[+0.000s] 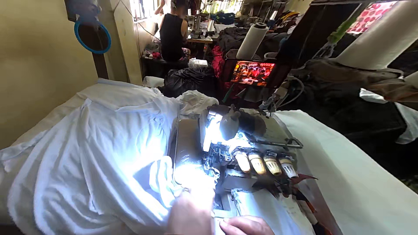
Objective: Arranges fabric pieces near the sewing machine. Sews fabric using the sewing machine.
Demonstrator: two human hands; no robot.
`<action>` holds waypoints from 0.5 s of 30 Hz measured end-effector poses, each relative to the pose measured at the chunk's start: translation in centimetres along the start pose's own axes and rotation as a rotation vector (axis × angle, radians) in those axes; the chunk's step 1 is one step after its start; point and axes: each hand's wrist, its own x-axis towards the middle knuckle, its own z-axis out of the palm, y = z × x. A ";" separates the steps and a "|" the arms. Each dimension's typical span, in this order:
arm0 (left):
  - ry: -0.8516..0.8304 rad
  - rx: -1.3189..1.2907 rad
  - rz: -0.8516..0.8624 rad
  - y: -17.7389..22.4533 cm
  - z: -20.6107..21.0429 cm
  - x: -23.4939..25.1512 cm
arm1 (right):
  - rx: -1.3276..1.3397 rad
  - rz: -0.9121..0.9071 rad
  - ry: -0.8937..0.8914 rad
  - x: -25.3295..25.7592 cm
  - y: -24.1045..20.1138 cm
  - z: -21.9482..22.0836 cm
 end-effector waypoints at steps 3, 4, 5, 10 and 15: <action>0.037 -0.026 0.100 1.7 3.1 0.4 | -0.011 0.058 0.094 0.1 0.5 0.3; 0.049 -0.087 0.142 1.7 3.3 0.9 | -0.019 0.101 0.126 0.1 1.0 0.3; -0.021 -0.216 0.167 1.4 2.5 1.5 | -0.022 0.150 0.160 0.1 1.7 0.3; 0.094 -0.367 -0.033 -5.0 -3.1 6.4 | -0.442 0.255 0.062 0.6 4.8 2.4; 0.262 -0.123 -0.319 -12.5 -8.0 4.2 | -0.744 0.081 0.047 1.3 7.0 6.0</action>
